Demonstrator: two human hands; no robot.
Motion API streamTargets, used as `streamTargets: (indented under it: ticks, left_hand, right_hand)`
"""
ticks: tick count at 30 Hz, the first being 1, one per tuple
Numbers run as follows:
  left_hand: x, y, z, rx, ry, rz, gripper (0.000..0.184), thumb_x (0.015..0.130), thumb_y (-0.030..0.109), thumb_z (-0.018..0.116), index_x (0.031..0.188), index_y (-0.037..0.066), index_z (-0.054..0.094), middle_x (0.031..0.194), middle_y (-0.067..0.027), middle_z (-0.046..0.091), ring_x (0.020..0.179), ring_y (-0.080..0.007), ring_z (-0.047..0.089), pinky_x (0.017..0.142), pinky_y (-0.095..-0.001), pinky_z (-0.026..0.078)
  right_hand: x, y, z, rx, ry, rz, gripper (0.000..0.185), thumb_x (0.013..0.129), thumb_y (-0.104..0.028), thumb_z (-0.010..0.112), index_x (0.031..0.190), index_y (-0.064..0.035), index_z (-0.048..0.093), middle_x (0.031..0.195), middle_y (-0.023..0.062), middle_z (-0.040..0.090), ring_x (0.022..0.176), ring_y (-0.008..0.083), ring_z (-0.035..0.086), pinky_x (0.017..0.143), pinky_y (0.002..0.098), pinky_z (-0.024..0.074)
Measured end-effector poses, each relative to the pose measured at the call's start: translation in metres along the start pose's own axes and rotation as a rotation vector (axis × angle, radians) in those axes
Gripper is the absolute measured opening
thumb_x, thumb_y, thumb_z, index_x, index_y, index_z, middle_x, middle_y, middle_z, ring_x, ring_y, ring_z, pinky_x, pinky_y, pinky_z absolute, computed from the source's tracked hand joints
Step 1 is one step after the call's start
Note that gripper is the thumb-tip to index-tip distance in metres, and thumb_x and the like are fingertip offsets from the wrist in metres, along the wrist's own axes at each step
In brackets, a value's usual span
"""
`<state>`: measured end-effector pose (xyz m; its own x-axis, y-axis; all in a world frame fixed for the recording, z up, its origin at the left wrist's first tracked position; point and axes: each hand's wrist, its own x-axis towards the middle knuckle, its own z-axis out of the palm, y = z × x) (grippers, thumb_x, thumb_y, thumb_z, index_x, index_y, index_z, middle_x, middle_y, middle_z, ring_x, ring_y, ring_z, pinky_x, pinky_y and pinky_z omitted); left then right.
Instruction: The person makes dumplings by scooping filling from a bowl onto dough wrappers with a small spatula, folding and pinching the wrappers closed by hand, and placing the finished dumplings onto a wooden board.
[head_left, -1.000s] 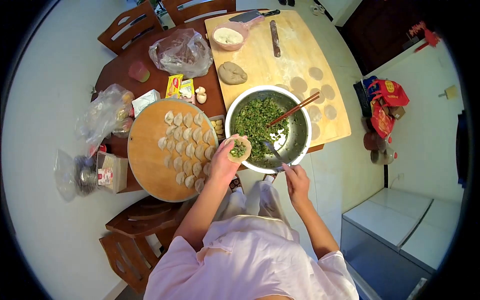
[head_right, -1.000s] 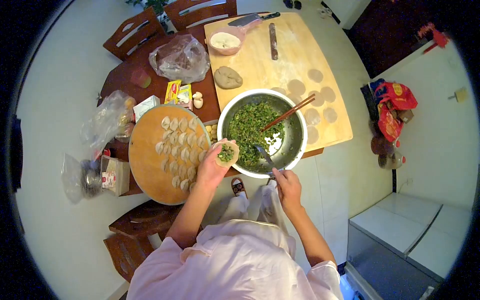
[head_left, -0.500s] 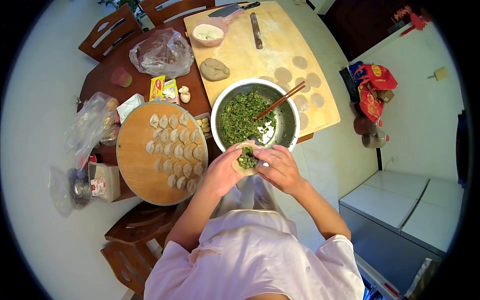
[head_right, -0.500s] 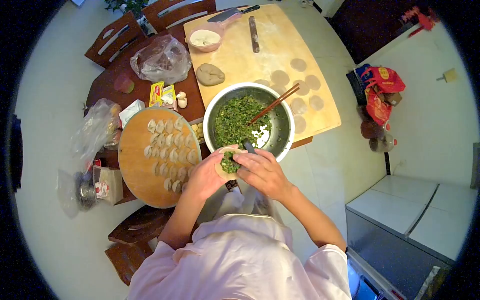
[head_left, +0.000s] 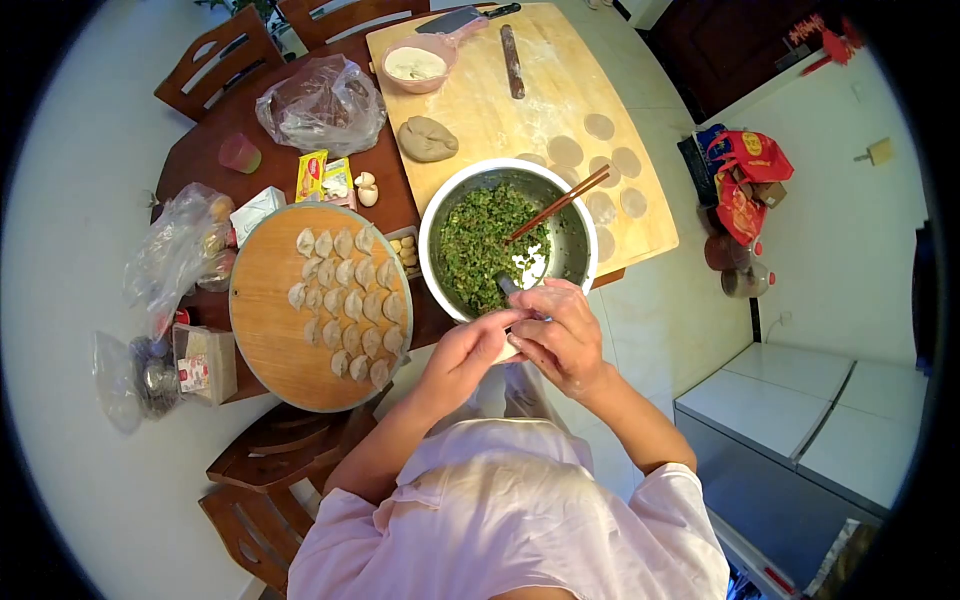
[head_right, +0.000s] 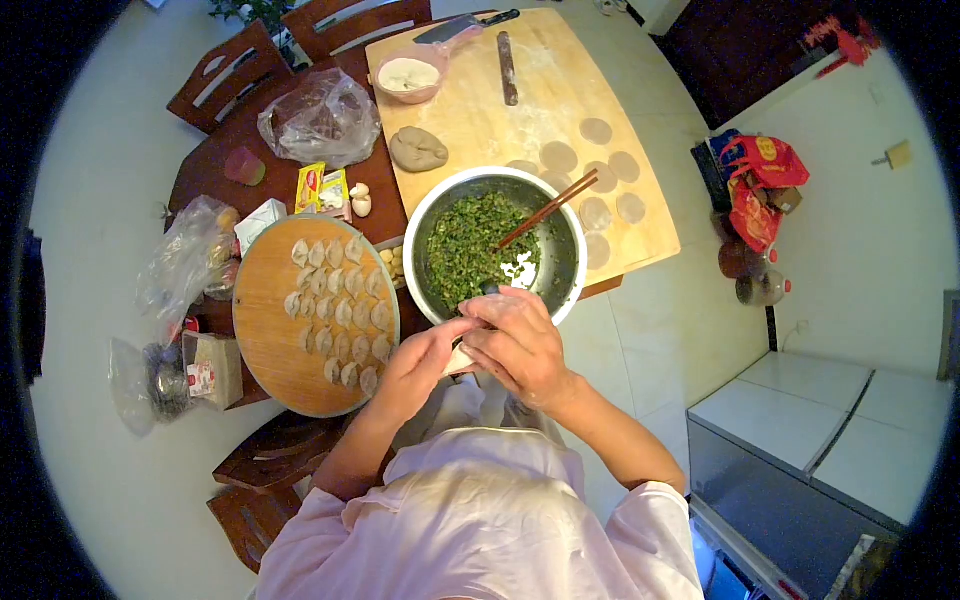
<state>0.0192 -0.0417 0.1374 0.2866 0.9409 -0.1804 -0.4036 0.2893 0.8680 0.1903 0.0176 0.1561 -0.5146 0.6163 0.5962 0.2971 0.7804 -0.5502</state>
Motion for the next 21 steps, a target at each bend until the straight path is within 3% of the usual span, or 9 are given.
streamTargets:
  ticks: [1,4,11,14,15,18,19,21]
  left_hand:
    - [-0.001,0.004,0.002,-0.009,-0.027,0.02,0.037,0.095,0.009,0.053,0.129,-0.005,0.049,0.123,-0.0124,0.057,0.112,-0.015,0.055,0.096,-0.0284,0.043]
    - [0.007,0.016,0.002,0.547,-0.1,0.263,0.049,0.09,0.006,0.06,0.135,-0.004,0.043,0.129,-0.0167,0.053,0.116,-0.0191,0.054,0.098,-0.031,0.042]
    - [0.021,0.027,0.011,0.327,-0.092,0.11,0.065,0.085,0.0,0.059,0.144,-0.001,0.031,0.136,-0.0174,0.047,0.12,-0.0211,0.052,0.101,-0.0324,0.04]
    - [0.027,0.025,0.008,0.364,-0.16,0.187,0.066,0.084,-0.001,0.06,0.143,0.0,0.032,0.136,-0.0156,0.048,0.12,-0.021,0.052,0.101,-0.0328,0.04]
    - [0.026,0.024,0.013,0.329,-0.079,0.189,0.056,0.083,0.0,0.062,0.136,-0.001,0.042,0.129,-0.0142,0.054,0.115,-0.0207,0.055,0.098,-0.0327,0.043]
    - [0.026,0.014,0.008,0.595,0.022,0.31,0.044,0.082,0.001,0.065,0.124,-0.002,0.052,0.119,-0.0135,0.06,0.109,-0.0198,0.059,0.093,-0.0325,0.046]
    - [0.028,0.012,0.013,0.492,0.085,0.364,0.032,0.084,0.002,0.065,0.115,-0.003,0.056,0.114,-0.0136,0.063,0.106,-0.0195,0.061,0.089,-0.0329,0.048]
    - [0.03,0.011,0.013,0.279,0.028,0.28,0.033,0.086,0.001,0.063,0.117,-0.003,0.055,0.115,-0.0136,0.062,0.107,-0.0193,0.06,0.09,-0.0323,0.048]
  right_hand:
    - [0.001,-0.001,-0.001,0.005,0.007,0.011,0.019,0.072,-0.011,0.074,0.087,-0.0047,0.064,0.103,0.0116,0.064,0.094,0.0256,0.062,0.089,0.045,0.0461]
    - [0.003,0.0,-0.004,0.009,0.016,0.008,0.018,0.072,-0.011,0.073,0.087,-0.005,0.064,0.099,0.0102,0.063,0.092,0.025,0.062,0.089,0.0454,0.0458]
    - [0.01,0.004,-0.017,-0.011,-0.032,-0.01,0.019,0.072,-0.009,0.073,0.088,-0.0047,0.063,0.094,0.0096,0.062,0.084,0.0258,0.059,0.085,0.0444,0.0471]
    - [0.012,0.008,-0.019,-0.008,-0.012,-0.059,0.02,0.072,-0.008,0.073,0.088,-0.0037,0.062,0.091,0.0101,0.061,0.082,0.0266,0.058,0.083,0.0431,0.0474]
    - [0.014,0.008,-0.02,-0.003,-0.001,-0.059,0.02,0.072,-0.008,0.073,0.087,-0.0034,0.062,0.091,0.0103,0.061,0.082,0.0269,0.058,0.082,0.0427,0.0474]
    - [0.02,0.013,-0.027,-0.018,-0.023,-0.068,0.022,0.073,-0.011,0.074,0.09,-0.0033,0.062,0.094,0.0113,0.06,0.084,0.0281,0.058,0.082,0.0421,0.0465]
    - [0.021,0.016,-0.03,-0.027,-0.043,-0.07,0.024,0.074,-0.013,0.074,0.092,-0.0033,0.062,0.096,0.0116,0.06,0.086,0.0286,0.058,0.083,0.042,0.0461]
    - [0.033,0.015,-0.04,0.094,-0.071,-0.003,0.036,0.076,-0.022,0.073,0.103,-0.0032,0.061,0.106,0.0135,0.06,0.094,0.0305,0.058,0.086,0.0424,0.0444]
